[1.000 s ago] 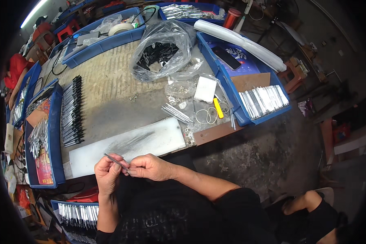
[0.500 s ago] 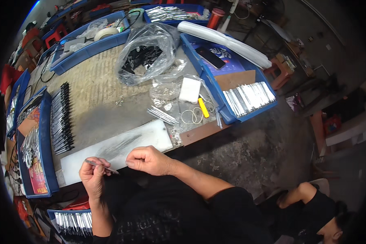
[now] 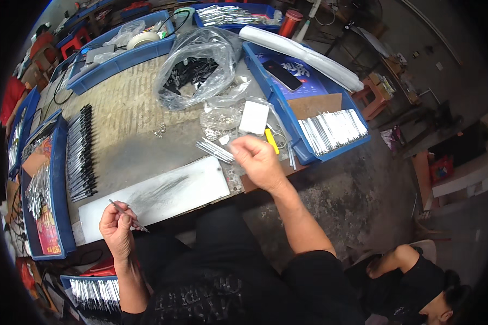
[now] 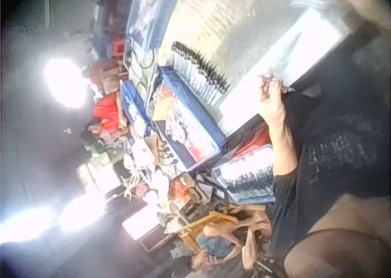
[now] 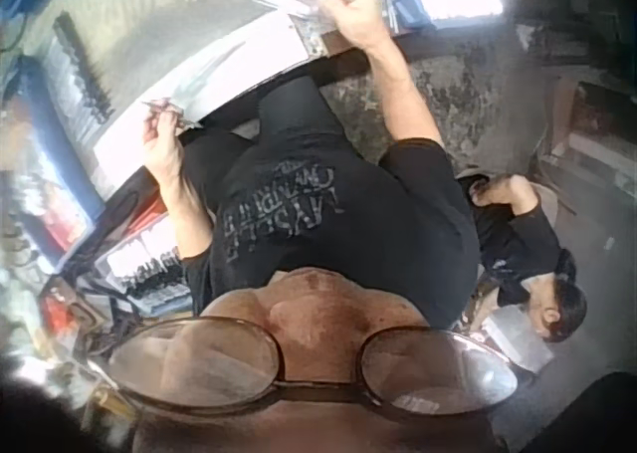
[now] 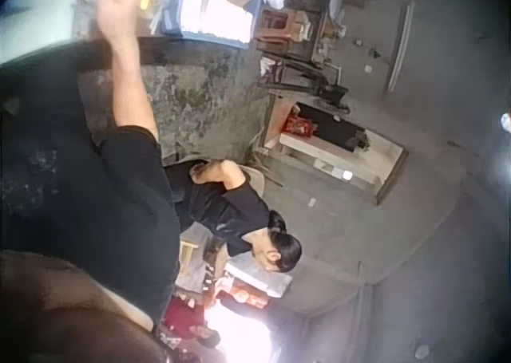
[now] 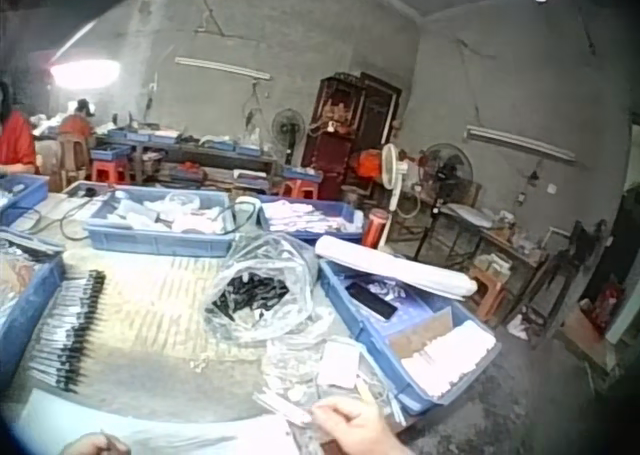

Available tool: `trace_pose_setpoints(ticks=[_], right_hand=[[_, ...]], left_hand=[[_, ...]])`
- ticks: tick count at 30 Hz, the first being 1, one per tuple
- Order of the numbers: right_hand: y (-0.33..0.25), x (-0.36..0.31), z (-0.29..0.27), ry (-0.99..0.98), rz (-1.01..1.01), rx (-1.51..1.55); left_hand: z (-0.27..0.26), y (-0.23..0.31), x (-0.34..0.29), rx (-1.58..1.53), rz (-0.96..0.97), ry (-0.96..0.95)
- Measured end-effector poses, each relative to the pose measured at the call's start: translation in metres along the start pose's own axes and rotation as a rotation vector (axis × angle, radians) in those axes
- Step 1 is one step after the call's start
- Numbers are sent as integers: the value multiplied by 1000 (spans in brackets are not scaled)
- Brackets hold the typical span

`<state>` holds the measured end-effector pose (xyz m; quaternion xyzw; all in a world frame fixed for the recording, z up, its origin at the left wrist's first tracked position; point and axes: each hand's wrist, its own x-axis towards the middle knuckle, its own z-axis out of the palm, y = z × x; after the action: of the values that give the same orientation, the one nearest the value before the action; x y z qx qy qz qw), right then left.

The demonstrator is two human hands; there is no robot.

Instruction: The person assembles metal components by attaching small parts and fittings by hand, placing assembled pieces in rows on the table.

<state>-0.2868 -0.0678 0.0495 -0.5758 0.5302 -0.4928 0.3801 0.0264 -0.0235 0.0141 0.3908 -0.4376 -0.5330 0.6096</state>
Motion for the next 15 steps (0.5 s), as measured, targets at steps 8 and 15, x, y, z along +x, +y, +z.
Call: trace_pose_setpoints(ticks=[8,15], right_hand=[[41,22,-2,-35,18,-256],[34,39,14,-180,-68,-827]], left_hand=[[4,-1,-2,78,-21,-34],[-2,-3,-9,32,-76,-45]])
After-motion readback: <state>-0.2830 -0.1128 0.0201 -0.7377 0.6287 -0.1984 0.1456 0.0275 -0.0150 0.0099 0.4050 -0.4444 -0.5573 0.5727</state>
